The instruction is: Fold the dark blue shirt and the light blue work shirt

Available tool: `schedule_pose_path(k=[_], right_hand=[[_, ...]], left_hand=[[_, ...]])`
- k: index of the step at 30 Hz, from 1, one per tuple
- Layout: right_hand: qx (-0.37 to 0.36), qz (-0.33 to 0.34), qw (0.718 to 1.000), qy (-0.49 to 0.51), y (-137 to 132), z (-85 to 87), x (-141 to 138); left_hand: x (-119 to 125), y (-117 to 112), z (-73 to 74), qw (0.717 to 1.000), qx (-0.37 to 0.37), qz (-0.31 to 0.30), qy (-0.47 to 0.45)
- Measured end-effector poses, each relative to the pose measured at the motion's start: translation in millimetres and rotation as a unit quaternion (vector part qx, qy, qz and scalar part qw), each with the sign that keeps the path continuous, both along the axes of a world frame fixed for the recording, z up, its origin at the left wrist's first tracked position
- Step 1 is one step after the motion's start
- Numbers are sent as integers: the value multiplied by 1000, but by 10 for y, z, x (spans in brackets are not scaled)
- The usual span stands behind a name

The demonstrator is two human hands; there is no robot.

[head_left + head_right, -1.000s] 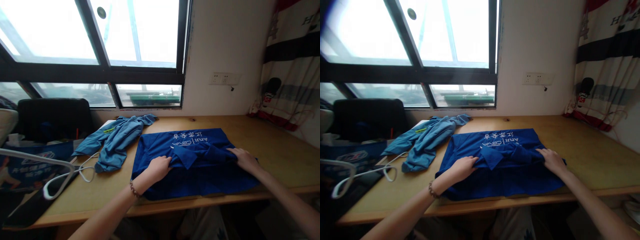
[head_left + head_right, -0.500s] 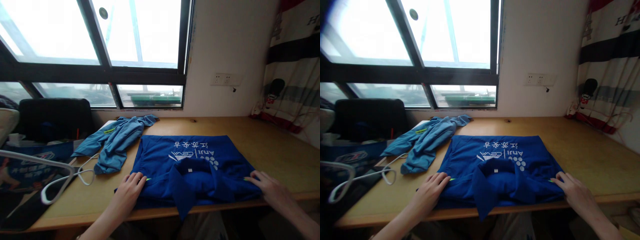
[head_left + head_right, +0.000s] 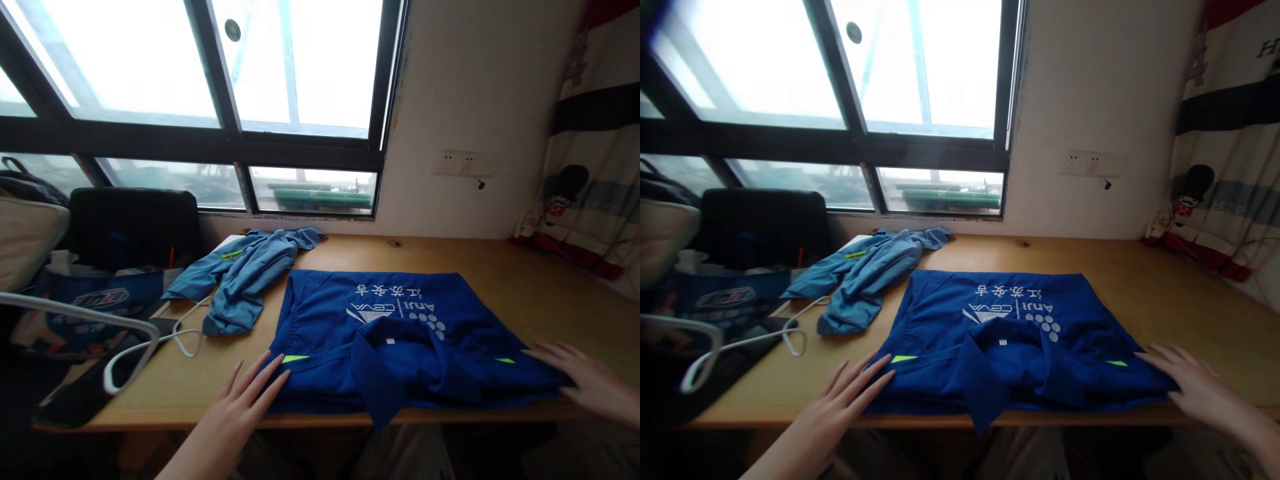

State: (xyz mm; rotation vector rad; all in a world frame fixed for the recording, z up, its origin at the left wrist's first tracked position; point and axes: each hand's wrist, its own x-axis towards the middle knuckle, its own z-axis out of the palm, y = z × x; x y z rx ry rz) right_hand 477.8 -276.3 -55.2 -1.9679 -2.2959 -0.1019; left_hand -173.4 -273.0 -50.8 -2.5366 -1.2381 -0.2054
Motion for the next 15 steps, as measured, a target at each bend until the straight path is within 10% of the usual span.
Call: schedule_pose_path(k=[6,15], right_hand=[[-104,129,981,96,277,314,-1025],[-12,95,995,22,644,-388,-867]], left_hand=[[253,-229,-119,998,-14,-66,-11],[538,203,20,996,-54,-8,-73]])
